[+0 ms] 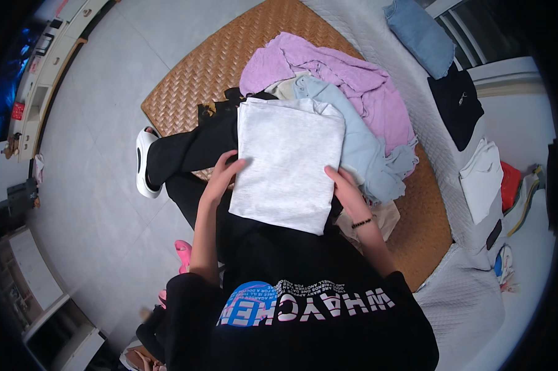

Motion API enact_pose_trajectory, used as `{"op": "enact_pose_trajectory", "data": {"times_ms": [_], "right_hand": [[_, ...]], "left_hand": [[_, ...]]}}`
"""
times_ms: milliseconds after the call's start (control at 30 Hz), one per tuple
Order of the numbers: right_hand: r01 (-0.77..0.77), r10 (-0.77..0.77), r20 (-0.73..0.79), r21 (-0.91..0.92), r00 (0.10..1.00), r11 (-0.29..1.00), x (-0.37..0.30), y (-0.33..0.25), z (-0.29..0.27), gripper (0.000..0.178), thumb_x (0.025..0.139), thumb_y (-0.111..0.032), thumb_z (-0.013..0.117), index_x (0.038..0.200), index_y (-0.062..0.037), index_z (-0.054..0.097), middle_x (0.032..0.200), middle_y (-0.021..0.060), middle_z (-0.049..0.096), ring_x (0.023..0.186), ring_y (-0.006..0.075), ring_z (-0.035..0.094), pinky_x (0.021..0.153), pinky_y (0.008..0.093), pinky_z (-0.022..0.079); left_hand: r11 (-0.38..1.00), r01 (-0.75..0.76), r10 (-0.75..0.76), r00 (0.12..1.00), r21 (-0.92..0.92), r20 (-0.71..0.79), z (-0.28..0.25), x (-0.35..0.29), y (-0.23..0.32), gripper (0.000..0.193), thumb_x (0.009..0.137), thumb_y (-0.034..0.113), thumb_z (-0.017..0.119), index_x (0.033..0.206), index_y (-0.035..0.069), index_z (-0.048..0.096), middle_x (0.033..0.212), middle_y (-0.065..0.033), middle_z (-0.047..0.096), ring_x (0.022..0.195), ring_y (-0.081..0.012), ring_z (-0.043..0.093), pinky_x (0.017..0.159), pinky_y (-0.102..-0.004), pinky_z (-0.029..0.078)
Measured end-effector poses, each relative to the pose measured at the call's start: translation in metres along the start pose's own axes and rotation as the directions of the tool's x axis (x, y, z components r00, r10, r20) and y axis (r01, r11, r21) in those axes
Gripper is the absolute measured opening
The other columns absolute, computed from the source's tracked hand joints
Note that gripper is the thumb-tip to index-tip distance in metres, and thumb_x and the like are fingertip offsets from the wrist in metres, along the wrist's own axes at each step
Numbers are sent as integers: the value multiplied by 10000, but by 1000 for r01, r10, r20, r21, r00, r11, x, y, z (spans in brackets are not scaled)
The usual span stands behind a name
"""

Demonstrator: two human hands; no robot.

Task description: The person sits on a woven mat on the floor and folds a white t-shirt and a light blue polka-dotted shirt. They smooth out the garments, fold the sleeves and body, and place the finished items into a neat stack on the bed.

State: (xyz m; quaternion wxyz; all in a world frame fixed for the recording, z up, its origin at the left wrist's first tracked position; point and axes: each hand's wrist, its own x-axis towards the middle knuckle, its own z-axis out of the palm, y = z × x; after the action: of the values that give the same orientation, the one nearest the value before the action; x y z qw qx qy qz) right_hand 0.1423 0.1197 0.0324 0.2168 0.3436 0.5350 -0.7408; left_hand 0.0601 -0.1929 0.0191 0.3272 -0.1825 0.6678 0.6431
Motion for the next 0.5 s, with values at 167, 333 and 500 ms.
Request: {"op": "enact_pose_trajectory", "data": {"times_ms": [167, 333, 500], "right_hand": [[-36, 48, -60, 189, 997, 981, 23, -24, 20, 574, 866, -224, 718, 1312, 55, 490, 1245, 146, 585, 1141, 221, 570, 968, 339, 464], [220, -228, 15, 196, 974, 956, -4, -103, 18, 485, 846, -130, 722, 1259, 49, 541, 1161, 127, 643, 1048, 216, 631, 913, 334, 507], [589, -574, -142, 115, 807, 800, -36, -189, -10, 476, 857, -106, 714, 1273, 41, 537, 1224, 135, 615, 1135, 206, 582, 997, 332, 443]], "left_hand": [[989, 133, -131, 990, -70, 44, 18, 26, 42, 589, 816, 336, 767, 1184, -70, 553, 966, -100, 656, 873, -156, 639, 781, -290, 510], [988, -74, 39, 968, 133, 248, 48, 26, 131, 455, 832, 271, 739, 1124, -61, 637, 1028, -118, 693, 909, -167, 666, 832, -300, 525], [837, -527, 442, 811, 150, 382, 104, 22, 228, 350, 859, 223, 725, 1114, -7, 654, 1013, -64, 687, 927, -136, 633, 844, -291, 497]]}}
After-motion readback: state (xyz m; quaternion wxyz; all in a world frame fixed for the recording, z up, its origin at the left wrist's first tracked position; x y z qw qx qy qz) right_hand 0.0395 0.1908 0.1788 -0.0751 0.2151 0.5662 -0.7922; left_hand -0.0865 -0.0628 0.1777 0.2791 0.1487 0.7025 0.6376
